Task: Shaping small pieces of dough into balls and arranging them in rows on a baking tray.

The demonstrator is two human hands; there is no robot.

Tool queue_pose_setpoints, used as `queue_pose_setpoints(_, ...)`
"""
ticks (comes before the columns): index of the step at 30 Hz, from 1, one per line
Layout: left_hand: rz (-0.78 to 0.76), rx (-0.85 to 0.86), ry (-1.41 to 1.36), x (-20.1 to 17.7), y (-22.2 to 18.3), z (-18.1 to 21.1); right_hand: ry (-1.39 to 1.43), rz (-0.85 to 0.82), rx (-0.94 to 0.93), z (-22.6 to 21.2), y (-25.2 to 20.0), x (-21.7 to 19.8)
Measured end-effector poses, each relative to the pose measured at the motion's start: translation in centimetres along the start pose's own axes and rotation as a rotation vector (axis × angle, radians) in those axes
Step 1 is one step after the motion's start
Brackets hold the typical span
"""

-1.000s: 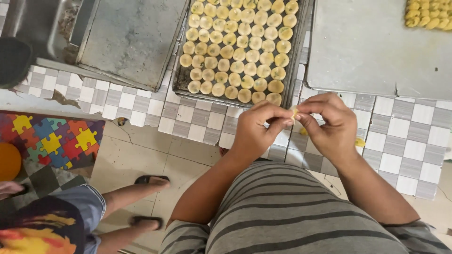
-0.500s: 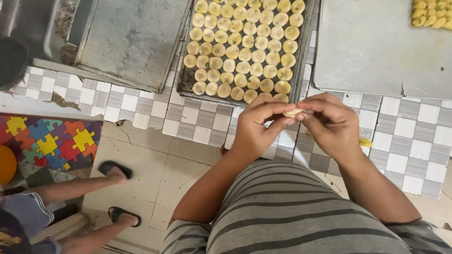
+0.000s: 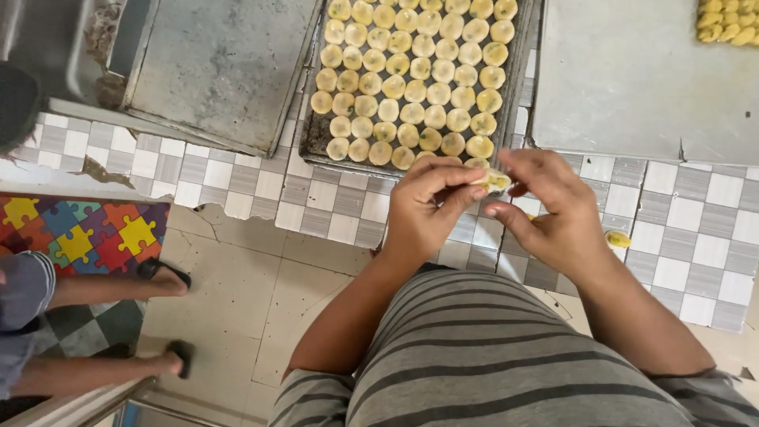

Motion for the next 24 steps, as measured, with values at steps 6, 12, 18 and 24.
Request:
queue_pose_setpoints(6,0.006,0.041,0.152,-0.1,-0.8,0.9,-0.326,0.042,-0.042,0.7,-0.5,1.6)
queue_pose_setpoints(12,-0.034,-0.151,-0.078,-0.8,-1.7,0.6,-0.297,-0.063,-0.048,1.0,-0.2,2.5)
queue_pose_setpoints(18,-0.087,-0.415,-0.409,-0.9,-1.6,-4.3,-0.302,-0.002,-0.097,0.1,0.4,3.5)
queue_pose_setpoints(24,-0.009,-0.508,-0.747,-0.2,-2.0,-6.2,-0.093,-0.043,-0.125,-1.0,1.4,4.2)
Point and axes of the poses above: each hand's wrist, its own y-axis towards the middle knuckle, its own x-axis out of the palm, z = x × y, the point moved 2 cm from there along y, towards the middle knuckle, and after that the axes turned 13 degrees about y, right-handed, at the moved point
